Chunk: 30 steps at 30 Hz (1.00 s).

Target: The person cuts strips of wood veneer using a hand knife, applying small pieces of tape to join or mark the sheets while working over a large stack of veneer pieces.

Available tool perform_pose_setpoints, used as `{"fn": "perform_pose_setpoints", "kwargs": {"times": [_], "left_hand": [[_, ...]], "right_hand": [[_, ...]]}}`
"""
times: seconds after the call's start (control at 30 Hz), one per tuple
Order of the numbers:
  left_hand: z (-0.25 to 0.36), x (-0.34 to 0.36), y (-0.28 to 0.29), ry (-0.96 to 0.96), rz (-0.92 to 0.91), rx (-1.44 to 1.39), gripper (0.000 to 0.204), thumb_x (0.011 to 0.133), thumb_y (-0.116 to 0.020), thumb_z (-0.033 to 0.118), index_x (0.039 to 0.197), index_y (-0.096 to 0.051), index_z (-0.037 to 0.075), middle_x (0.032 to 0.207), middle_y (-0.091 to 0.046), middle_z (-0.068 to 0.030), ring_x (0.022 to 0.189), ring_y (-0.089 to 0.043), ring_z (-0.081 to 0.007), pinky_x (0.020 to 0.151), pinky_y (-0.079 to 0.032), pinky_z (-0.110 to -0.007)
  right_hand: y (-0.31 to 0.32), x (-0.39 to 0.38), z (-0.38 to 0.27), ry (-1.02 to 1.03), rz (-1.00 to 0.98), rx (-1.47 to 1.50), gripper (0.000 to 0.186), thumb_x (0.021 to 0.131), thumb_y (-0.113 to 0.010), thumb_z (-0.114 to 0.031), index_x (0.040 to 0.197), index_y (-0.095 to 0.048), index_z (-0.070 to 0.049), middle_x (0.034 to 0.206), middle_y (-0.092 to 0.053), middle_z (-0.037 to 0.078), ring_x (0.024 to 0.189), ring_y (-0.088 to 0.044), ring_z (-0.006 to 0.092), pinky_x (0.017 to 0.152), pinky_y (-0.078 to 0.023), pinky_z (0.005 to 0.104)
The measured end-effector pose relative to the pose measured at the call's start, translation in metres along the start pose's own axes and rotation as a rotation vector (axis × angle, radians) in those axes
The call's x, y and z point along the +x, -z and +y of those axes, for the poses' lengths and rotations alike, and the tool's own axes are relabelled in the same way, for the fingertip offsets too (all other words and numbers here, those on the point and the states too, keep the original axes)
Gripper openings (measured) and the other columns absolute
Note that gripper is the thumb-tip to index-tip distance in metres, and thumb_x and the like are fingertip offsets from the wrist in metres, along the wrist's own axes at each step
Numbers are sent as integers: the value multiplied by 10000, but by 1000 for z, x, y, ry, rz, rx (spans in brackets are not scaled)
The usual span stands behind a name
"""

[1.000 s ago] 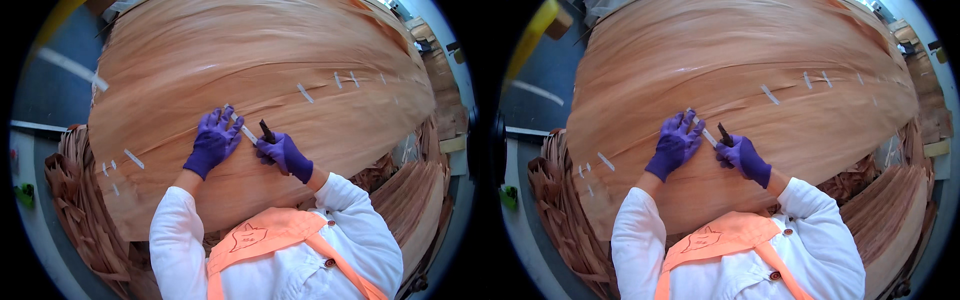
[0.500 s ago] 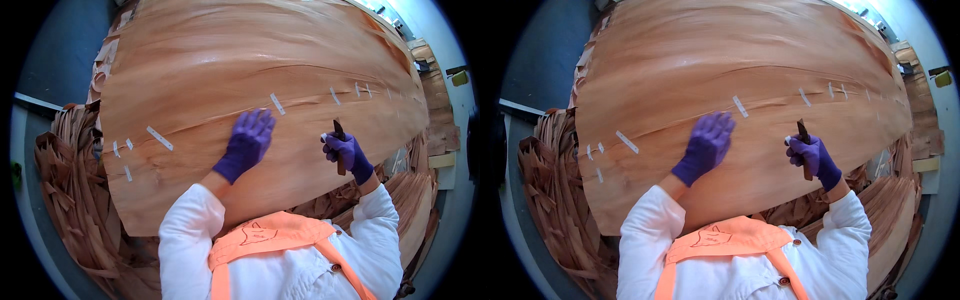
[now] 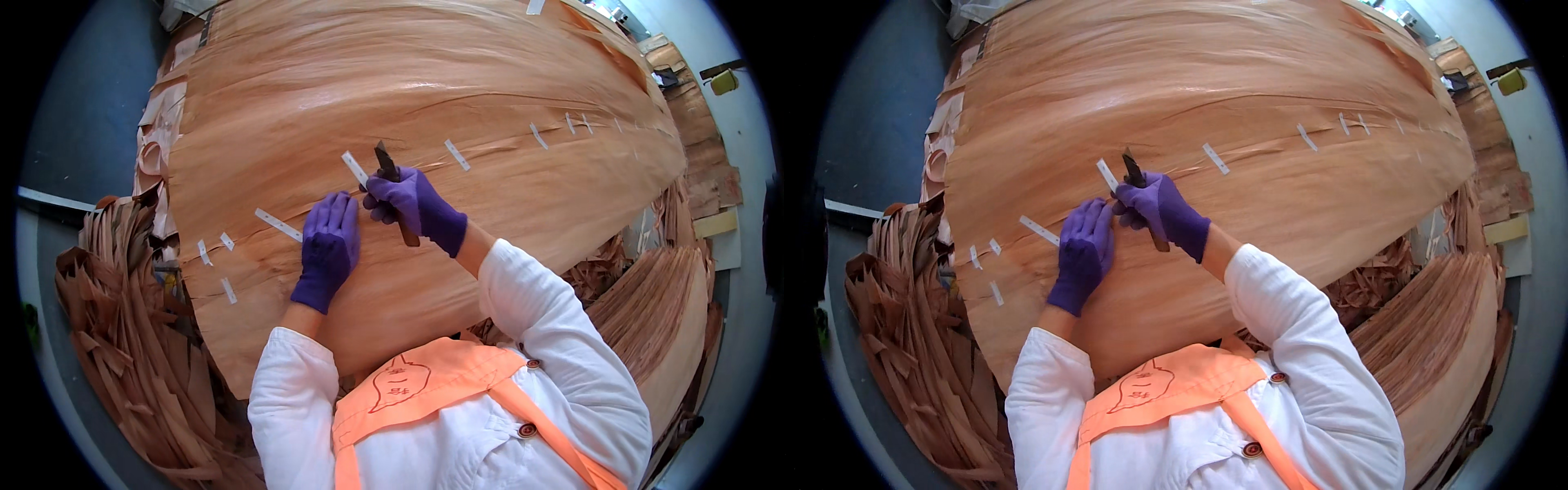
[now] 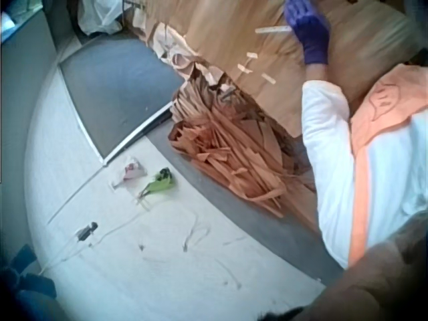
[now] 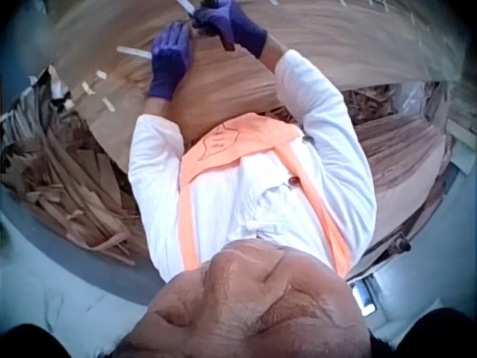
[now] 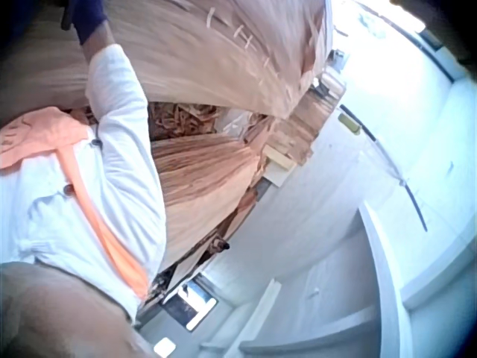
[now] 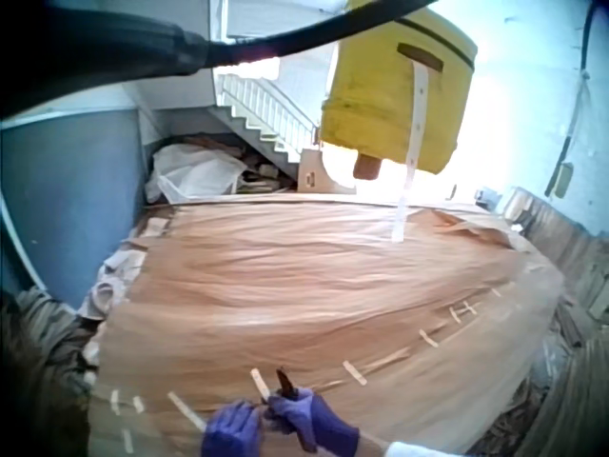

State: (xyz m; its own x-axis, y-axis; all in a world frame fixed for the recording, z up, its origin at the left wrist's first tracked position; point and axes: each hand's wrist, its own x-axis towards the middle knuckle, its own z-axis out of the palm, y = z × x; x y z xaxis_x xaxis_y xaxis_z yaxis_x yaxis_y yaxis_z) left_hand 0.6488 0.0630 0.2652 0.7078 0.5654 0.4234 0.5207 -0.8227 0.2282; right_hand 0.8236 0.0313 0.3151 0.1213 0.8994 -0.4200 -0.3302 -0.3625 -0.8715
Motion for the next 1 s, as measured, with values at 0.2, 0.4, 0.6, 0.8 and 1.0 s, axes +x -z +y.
{"fn": "perform_pose_setpoints", "kwargs": {"times": [0.2, 0.4, 0.6, 0.8, 1.0], "left_hand": [[-4, -6, -7, 27, 36, -36, 396, 791, -572, 137, 1155, -534, -12, 1207, -534, -169, 1172, -467, -315, 1008, -338, -432], [0, -3, -15, 21, 40, 14, 437, 779, -568, 139, 1183, -514, -18, 1220, -522, -177, 1175, -464, -323, 1008, -339, -436], [1, 9, -8, 60, -23, -12, 480, 763, -544, 129, 1231, -506, 28, 1284, -501, -124, 1110, -486, -306, 968, -365, -439], [-6, 18, -4, 59, -218, 37, 472, 765, -568, 225, 1223, -550, 113, 1294, -519, -67, 1037, -507, -253, 821, -406, -415], [-3, 13, 0, -4, -133, 134, 435, 775, -554, 227, 1183, -568, 76, 1248, -547, -86, 989, -524, -268, 792, -411, -431]], "right_hand": [[7, 1, 29, -134, -19, -2, 189, 866, -572, -188, 906, -586, -3, 729, -607, 73, 552, -559, 129, 486, -434, 234], [6, -2, 33, -132, 47, -17, 187, 871, -568, -189, 907, -586, -6, 731, -606, 72, 557, -562, 130, 480, -431, 234], [0, 0, 34, -64, 87, 18, 168, 866, -590, -179, 904, -591, -16, 742, -608, 55, 582, -559, 110, 514, -446, 230], [2, 2, 40, -38, 29, -68, 165, 863, -614, -187, 895, -606, -25, 769, -616, 31, 638, -571, 101, 585, -475, 234], [2, 5, 17, -98, 22, -427, 169, 844, -614, -176, 795, -600, -15, 664, -593, 41, 544, -531, 96, 481, -418, 247]]}}
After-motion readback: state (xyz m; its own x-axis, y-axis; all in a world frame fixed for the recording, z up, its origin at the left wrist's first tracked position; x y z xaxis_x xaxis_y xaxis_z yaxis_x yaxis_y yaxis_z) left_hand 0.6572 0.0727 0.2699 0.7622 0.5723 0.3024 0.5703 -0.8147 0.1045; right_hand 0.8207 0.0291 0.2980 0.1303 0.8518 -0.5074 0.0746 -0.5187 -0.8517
